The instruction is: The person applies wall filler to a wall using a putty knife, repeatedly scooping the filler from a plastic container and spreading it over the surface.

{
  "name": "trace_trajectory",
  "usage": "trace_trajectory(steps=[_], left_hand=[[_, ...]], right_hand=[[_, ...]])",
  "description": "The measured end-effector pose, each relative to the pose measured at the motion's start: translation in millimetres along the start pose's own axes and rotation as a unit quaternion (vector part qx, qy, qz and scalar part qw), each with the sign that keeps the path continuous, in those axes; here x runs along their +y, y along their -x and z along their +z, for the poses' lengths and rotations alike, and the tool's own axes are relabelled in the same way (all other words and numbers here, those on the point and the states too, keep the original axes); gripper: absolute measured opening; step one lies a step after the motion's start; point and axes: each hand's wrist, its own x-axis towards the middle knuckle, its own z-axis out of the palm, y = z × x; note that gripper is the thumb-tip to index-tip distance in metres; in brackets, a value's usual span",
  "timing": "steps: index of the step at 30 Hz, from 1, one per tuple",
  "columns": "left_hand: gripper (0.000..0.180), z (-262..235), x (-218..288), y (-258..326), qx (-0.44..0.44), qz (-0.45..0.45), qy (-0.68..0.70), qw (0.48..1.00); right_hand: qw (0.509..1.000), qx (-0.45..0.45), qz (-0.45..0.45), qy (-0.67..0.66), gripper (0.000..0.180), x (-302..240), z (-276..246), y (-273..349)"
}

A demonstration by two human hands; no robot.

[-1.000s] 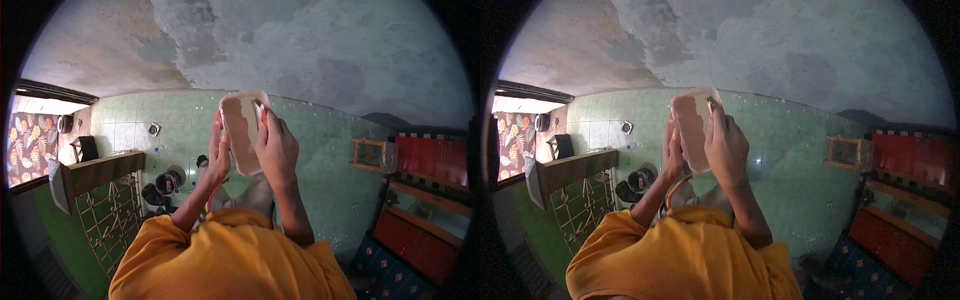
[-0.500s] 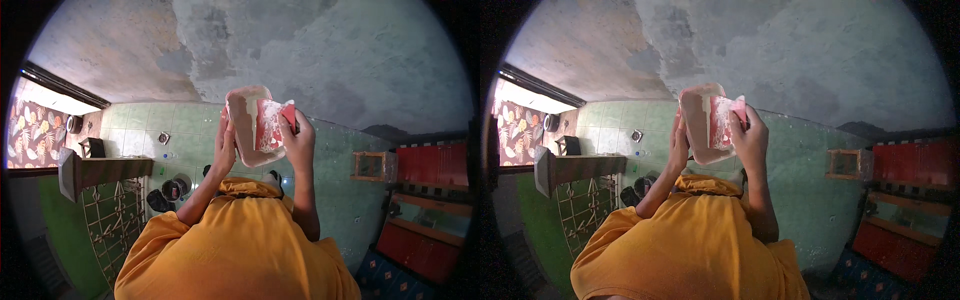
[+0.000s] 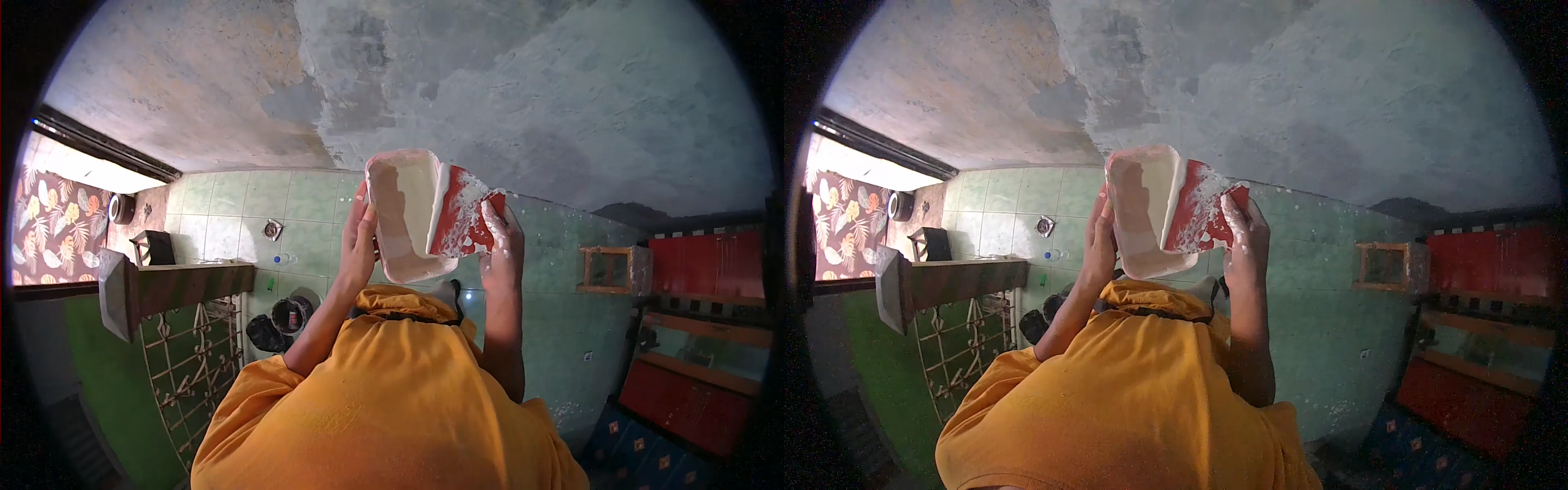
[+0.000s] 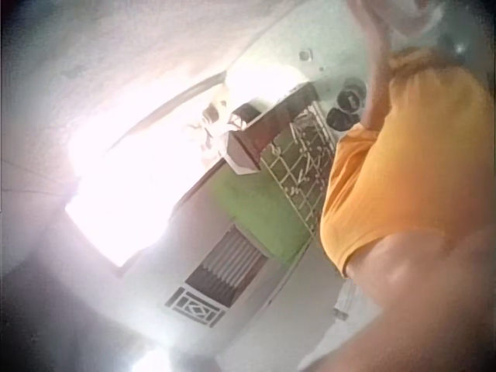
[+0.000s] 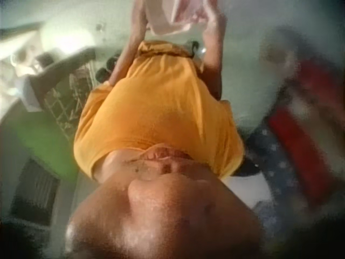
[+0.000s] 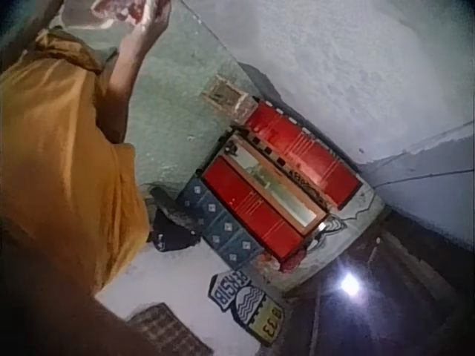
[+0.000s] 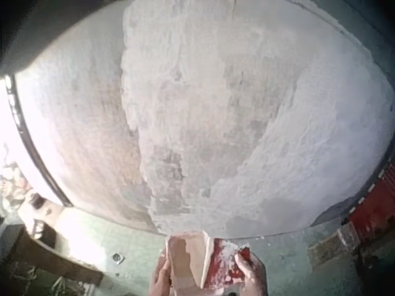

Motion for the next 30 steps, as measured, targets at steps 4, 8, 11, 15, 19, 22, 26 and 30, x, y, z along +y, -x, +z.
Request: trace_trajectory(steps=[4, 8, 11, 15, 19, 22, 26, 30], left_hand=[[0.059, -15, -2, -5, -0.022, -0.003, -0.032, 0.999], [0.058, -27, -7, -12, 0.008, -0.032, -0.041, 0.999], [0.058, -27, -10, -24, 0.036, -0.061, -0.071, 0.995], [0.063, -45, -29, -41, 0.116, -0.025, -0.075, 0.99], [0.049, -55, -28, -60, 0.252, -0.093, -0.058, 0.961], [0.057, -78, -33, -80, 0.217, -0.108, -0.078, 0.967], [0.05, -117, -55, -105, 0.216, -0.09, -0.189, 0.954], [0.049, -159, -55, -126, 0.221, -0.144, -0.173, 0.949]], right_hand=[[0.998, 0.007, 0.022, -0.06, 0.032, 30, -14, -10], [0.995, 0.013, 0.047, -0.09, 0.028, 51, -24, -24], [0.987, 0.01, 0.093, -0.129, 0.02, 48, -17, -50], [0.985, -0.001, 0.09, -0.149, 0.018, 56, -11, -109], [0.981, 0.027, 0.164, -0.098, 0.018, 108, -3, -193], [0.973, 0.054, 0.102, -0.199, 0.021, 211, 6, -276], [0.959, 0.176, 0.112, -0.194, 0.024, 278, 47, -352], [0.95, 0.231, 0.101, -0.182, 0.023, 279, 111, -399]])
